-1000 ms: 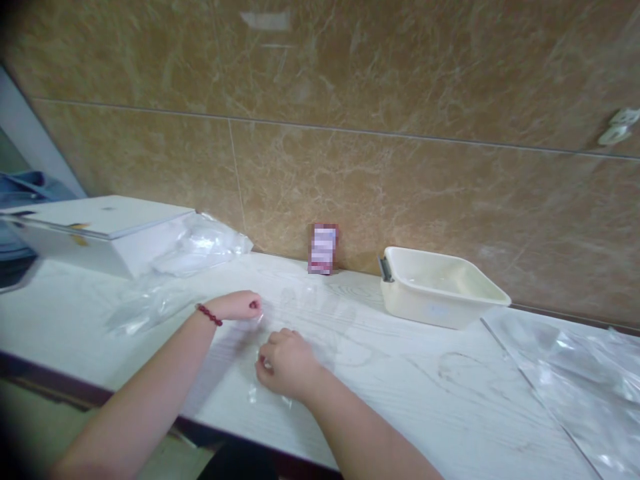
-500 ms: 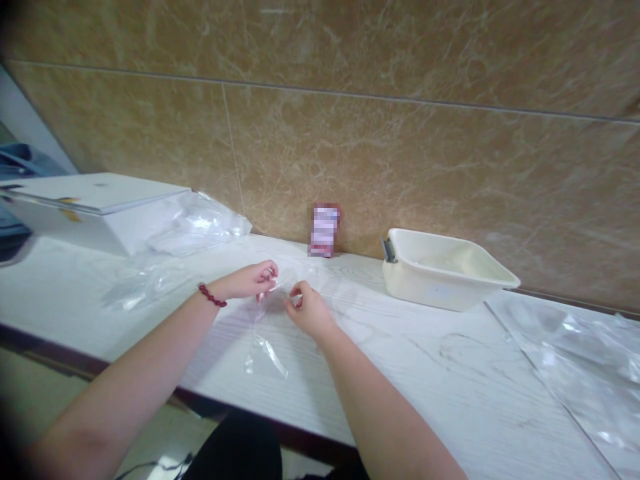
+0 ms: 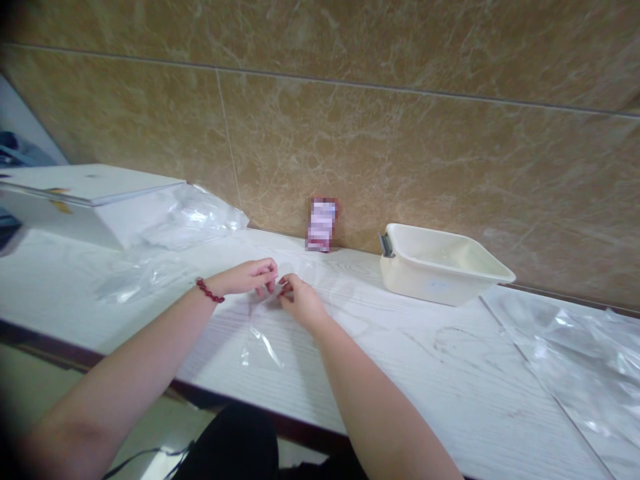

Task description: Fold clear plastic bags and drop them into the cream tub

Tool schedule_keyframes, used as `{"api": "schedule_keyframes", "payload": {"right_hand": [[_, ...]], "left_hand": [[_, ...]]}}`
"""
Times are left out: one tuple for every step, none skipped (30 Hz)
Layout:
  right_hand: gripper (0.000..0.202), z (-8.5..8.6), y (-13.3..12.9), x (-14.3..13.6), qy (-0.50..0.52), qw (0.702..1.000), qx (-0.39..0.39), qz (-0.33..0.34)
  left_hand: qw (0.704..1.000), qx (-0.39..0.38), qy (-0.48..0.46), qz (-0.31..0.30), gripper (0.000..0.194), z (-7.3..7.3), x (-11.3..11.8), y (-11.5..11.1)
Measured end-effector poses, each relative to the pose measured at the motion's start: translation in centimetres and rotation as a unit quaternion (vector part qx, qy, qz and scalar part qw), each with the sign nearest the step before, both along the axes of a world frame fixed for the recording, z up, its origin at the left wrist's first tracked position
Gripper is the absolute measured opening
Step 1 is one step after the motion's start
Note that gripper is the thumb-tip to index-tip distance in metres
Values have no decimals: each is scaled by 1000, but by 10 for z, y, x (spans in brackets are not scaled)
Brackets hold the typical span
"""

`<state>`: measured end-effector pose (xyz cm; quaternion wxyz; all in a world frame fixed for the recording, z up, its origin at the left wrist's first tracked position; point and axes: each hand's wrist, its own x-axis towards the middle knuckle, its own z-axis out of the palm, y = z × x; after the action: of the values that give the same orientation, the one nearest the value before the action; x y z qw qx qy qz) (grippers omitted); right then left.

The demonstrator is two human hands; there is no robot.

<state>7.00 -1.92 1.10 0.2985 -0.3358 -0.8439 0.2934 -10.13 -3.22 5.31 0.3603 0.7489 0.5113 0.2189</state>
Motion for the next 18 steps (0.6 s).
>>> {"api": "schedule_keyframes", "payload": {"right_hand": [[22,1,1,2,-18,1000,12,17],[19,2,1,4,-37,998,27,37],[17,3,2,6,-55,996,43,57],[17,4,2,8,-69,993,60,71],[17,5,1,10,-79,991,79,78],[17,6,1,12,-84,989,97,78],[17,6,0,13,-87,987,113,75],[17,6,-1,14,-91,985,126,69],[17,7,-2,16,-98,984,134,64],[16,7,-3,17,-107,983,137,60],[16,7,-4,18,-117,982,137,59],[16,8,-5,20,-127,981,135,59],[16,8,-6,21,-135,980,134,58],[16,9,-6,23,-141,979,133,56],[16,10,-6,24,-146,979,134,56],[17,11,-6,26,-149,978,137,56],[17,12,-6,28,-153,976,141,58],[17,13,-6,29,-156,975,144,60]], "left_hand": [[1000,14,27,0,23,0,-2,1],[998,32,58,1,23,1,-5,1],[995,51,88,0,22,0,-7,3],[991,66,114,-7,21,0,-9,4],[988,77,133,-19,19,0,-11,5],[985,83,146,-38,18,-1,-13,7],[982,87,155,-57,18,-2,-15,8],[980,89,162,-74,18,-3,-17,9],[977,92,170,-87,18,-4,-18,9],[975,95,178,-97,19,-4,-19,10],[973,95,185,-105,19,-5,-20,10],[971,90,190,-112,19,-6,-21,10],[970,82,192,-121,20,-7,-22,10],[970,73,193,-129,20,-7,-22,10],[970,64,191,-134,21,-8,-21,10],[971,58,190,-135,22,-8,-21,9],[971,54,191,-135,23,-9,-20,9],[971,52,192,-134,24,-9,-19,8]]}}
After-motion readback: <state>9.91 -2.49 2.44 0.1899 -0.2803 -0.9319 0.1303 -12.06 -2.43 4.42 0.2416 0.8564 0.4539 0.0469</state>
